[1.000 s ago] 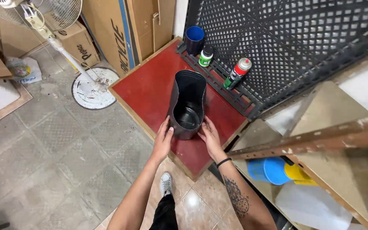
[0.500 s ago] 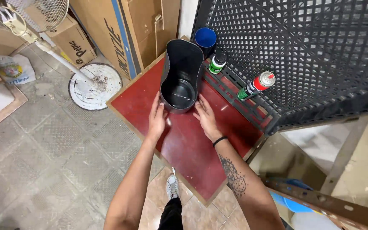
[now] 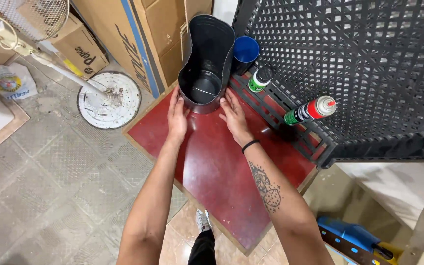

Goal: The person moves a blue and yellow pressure sprayer and several white plastic jugs from a red table to a metal shelf. They then pick up multiple black plastic pots from the table and place them on the shelf. The person repeats this process, moving items back and forth between the table and the shelf.

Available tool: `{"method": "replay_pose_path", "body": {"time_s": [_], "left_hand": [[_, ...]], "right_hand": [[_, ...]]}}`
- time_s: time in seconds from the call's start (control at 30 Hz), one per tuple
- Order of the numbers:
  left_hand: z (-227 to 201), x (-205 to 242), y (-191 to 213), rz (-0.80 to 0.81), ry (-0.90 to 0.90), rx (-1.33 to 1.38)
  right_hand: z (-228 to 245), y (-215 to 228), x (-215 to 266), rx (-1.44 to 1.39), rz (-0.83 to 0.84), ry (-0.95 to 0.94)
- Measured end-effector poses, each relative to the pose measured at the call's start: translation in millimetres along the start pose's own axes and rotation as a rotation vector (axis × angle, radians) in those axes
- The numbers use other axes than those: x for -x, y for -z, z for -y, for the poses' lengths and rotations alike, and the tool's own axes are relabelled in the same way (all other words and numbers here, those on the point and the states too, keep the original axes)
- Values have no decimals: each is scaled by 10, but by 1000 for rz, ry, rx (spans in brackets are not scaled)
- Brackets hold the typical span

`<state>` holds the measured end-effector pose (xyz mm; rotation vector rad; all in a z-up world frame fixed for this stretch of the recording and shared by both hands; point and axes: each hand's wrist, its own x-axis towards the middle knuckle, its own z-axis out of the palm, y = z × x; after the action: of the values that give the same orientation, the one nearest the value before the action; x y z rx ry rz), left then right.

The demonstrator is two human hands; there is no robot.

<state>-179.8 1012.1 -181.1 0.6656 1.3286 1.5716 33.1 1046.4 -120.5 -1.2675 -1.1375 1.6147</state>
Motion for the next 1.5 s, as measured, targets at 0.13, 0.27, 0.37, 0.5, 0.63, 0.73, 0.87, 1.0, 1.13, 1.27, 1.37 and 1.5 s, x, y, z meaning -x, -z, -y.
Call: {"method": "replay_pose_path", "body": {"time_s": [0.13,0.27,0.37,0.5,0.63,0.73,0.87,1.0,1.13,1.27,1.37,1.5], "left_hand": [[-16,-97,-8,-8,-18,14],[-74,-73,1,-7,-14,-4],[-176,87,36,6,-17,-3],[-244,374,200,-3,-5,-23],[-356,798,325,-25,5,-44],[-583,1271,415,10,-50,-91],[-653,1906,556,35,-121,-149],[-643,2594,724,72,-207,-188],[-772,3321,771,95,-274,-207],[-845,4028,791,110,-339,-203],[-896,4528,770,132,-367,-189],[-971,5071,676,187,-401,-179]], "right_hand": [[-7,-9,-62,8,1,-1],[44,-8,-12,-4,9,-11],[11,53,71,-13,10,-16],[3,111,348,-32,-6,-24],[22,182,754,-46,-5,8],[40,299,1093,-32,-6,41],[-4,515,1593,38,46,149],[54,665,2308,125,108,232],[38,903,3002,171,134,307],[136,1099,3796,205,148,367],[188,1258,4424,209,148,399],[176,1522,5121,215,96,429]]}}
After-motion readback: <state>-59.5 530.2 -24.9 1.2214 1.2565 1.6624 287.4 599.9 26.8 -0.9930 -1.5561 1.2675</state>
